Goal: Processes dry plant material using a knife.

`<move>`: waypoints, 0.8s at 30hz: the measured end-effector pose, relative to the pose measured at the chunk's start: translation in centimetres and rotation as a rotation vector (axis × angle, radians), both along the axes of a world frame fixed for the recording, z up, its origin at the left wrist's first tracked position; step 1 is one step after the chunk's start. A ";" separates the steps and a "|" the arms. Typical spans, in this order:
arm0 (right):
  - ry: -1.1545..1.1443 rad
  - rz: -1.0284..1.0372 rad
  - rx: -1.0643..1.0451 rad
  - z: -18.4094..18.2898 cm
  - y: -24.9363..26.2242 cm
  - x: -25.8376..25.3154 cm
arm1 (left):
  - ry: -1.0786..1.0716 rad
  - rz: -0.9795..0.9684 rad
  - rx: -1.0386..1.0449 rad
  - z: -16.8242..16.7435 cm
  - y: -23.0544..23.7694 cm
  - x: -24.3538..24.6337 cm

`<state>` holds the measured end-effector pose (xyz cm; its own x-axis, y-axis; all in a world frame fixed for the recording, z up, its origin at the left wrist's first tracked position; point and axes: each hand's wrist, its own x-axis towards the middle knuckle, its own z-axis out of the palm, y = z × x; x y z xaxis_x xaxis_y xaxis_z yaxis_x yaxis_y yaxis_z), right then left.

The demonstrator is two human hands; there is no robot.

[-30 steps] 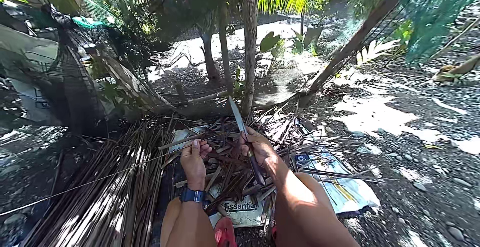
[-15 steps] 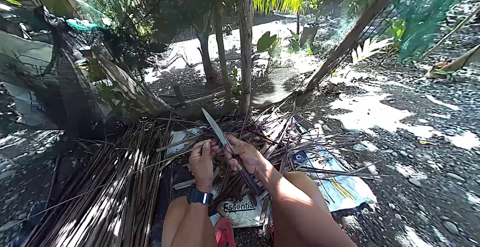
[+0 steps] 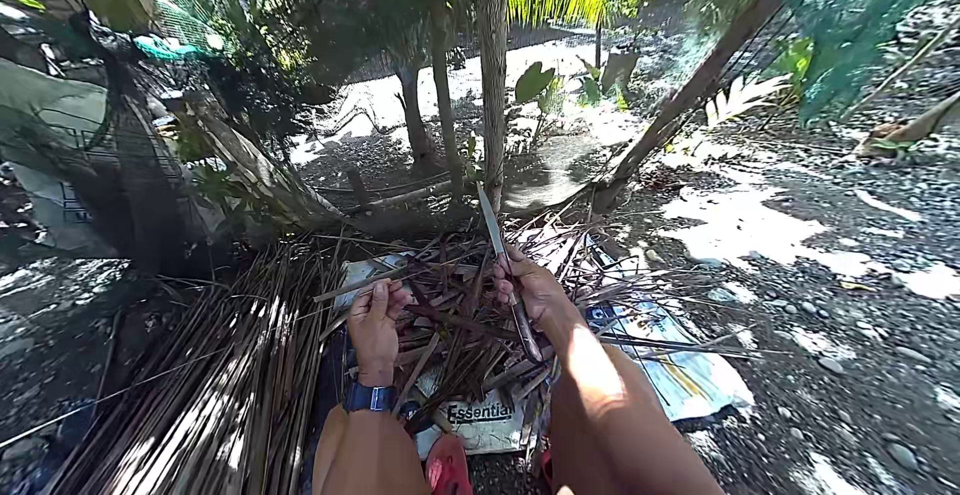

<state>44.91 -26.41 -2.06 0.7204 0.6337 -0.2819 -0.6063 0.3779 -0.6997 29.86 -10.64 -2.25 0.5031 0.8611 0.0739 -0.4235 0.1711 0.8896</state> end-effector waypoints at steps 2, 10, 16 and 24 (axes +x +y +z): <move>-0.017 0.014 -0.004 0.1 -0.2 0.1 | -0.004 0.041 -0.018 0.1 0.3 -0.2; -0.140 0.534 0.053 -0.7 2.3 -4.6 | -0.018 -0.039 0.113 -1.4 -1.7 1.3; -0.029 0.430 0.051 -0.6 2.3 -4.1 | -0.044 -0.094 0.253 -2.1 -1.4 1.2; 0.036 0.202 0.005 -0.4 1.6 -2.2 | -0.055 -0.052 0.206 -1.4 -0.2 0.2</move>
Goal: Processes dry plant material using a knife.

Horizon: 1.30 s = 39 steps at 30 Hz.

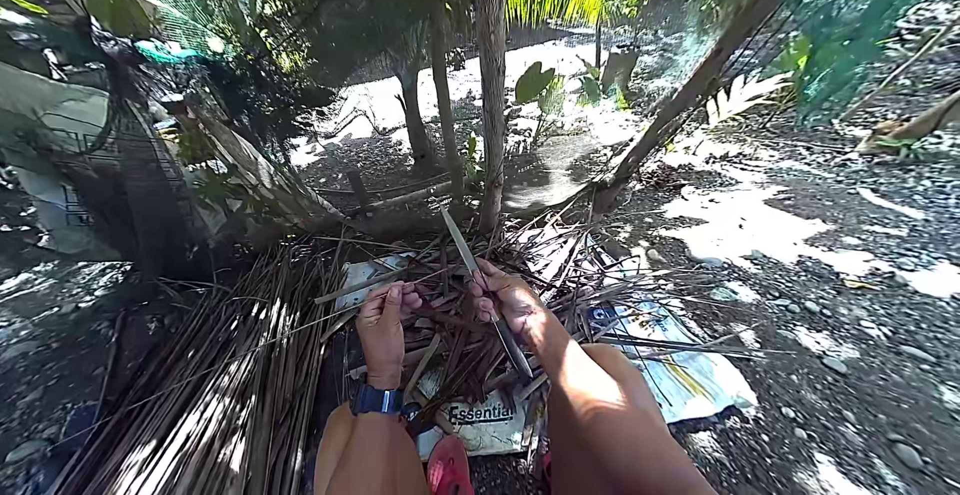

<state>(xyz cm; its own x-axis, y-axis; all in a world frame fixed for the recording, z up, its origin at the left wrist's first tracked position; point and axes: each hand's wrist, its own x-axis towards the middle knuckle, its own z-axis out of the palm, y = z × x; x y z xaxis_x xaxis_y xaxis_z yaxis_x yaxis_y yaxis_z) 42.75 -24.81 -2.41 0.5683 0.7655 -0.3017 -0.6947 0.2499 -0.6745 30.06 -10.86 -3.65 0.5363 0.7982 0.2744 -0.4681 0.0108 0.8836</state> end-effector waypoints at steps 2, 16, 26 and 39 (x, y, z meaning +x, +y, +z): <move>-0.001 -0.023 0.006 0.1 -0.4 0.5 | -0.008 0.007 -0.013 0.2 0.2 -0.2; -0.006 -0.213 -0.089 0.0 -1.2 3.2 | -0.025 0.131 -0.062 1.3 2.3 -2.0; -0.035 -0.364 -0.237 -0.5 -1.9 5.2 | -0.129 0.486 -0.270 2.7 6.9 -5.1; -0.191 0.282 0.102 -1.0 2.5 -2.1 | 0.148 0.154 -0.276 1.4 -1.0 0.6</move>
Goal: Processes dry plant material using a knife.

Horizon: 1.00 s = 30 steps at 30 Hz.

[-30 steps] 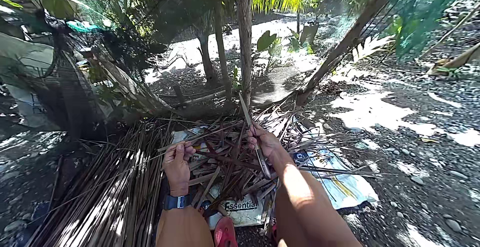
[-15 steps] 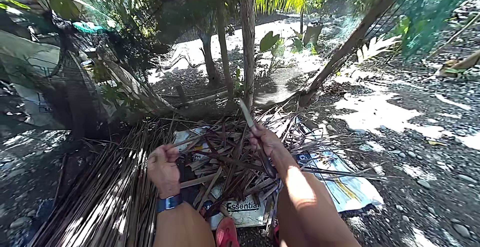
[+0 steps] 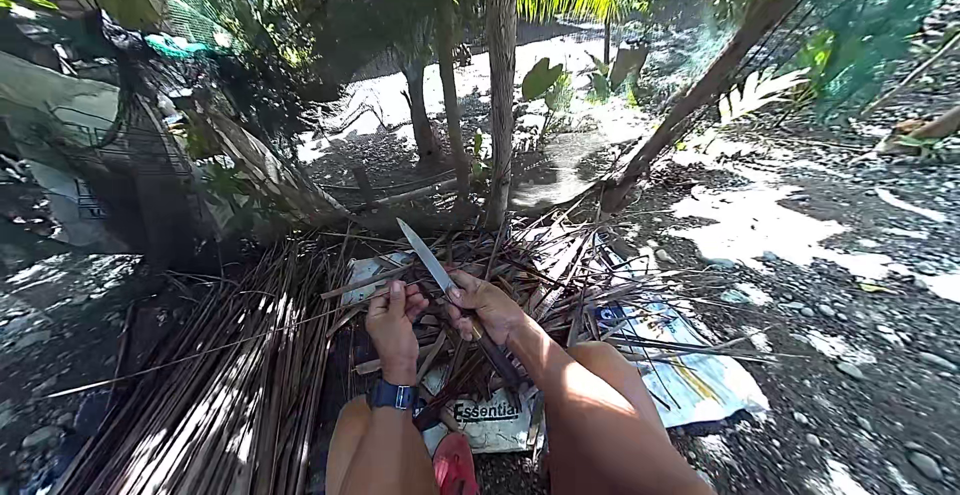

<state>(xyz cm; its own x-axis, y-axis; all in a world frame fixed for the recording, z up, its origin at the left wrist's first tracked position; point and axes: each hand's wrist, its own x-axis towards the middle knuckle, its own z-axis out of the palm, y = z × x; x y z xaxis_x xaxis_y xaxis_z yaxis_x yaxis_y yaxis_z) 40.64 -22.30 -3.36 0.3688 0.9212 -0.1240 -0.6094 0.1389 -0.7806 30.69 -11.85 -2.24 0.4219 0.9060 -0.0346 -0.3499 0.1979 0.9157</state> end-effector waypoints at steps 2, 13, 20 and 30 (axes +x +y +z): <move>0.044 -0.022 -0.004 0.0 0.1 -0.2 | -0.003 -0.032 0.022 -0.3 -0.5 0.3; 0.139 -0.323 -0.031 0.5 -2.4 3.0 | -0.082 0.032 0.072 0.1 1.6 -1.0; 0.173 -0.624 -0.114 0.4 -4.8 6.2 | -0.179 0.294 0.090 1.7 6.5 -5.3; -0.037 -0.850 -0.362 -1.9 -6.1 7.0 | 0.173 0.751 0.089 -3.5 8.6 -29.0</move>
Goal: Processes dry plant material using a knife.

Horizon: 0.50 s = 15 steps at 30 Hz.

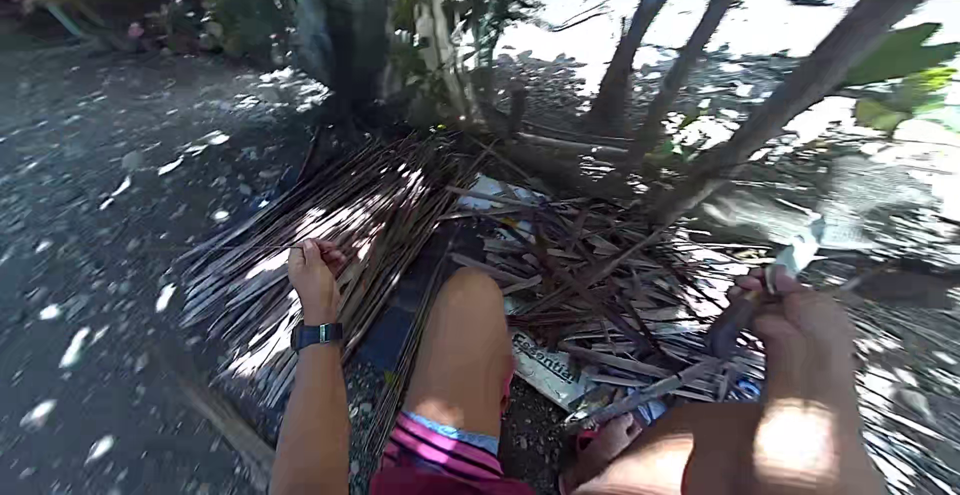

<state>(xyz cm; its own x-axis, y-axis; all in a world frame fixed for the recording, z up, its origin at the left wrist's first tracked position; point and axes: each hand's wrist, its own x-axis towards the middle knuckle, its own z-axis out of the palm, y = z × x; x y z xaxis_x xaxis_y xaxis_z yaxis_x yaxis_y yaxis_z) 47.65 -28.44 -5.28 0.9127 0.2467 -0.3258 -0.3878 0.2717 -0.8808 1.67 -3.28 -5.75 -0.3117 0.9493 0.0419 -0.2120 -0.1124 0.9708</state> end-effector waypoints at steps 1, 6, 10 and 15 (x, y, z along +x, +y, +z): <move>-0.019 0.035 -0.019 0.0 0.2 -0.4 | 0.121 0.023 -0.068 -1.2 -0.9 -3.3; -0.097 0.216 -0.117 -1.2 1.1 -1.3 | 0.813 0.041 -0.563 -6.7 -8.0 -16.6; -0.077 0.264 -0.168 -1.8 1.4 -1.8 | 0.961 0.029 -0.841 -10.6 -13.6 -21.1; -0.102 0.318 -0.394 -2.3 2.1 -2.6 | 0.978 -0.021 -1.095 -16.2 -16.8 -24.0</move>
<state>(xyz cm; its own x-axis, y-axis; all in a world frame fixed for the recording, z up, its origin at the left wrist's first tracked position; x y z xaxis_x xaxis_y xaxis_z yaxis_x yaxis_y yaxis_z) 45.07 -26.31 -7.62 0.8443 0.3937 -0.3636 -0.3045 -0.2058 -0.9300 -22.34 -20.13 -21.96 -0.5691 0.6492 -0.5046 0.5736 0.7532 0.3221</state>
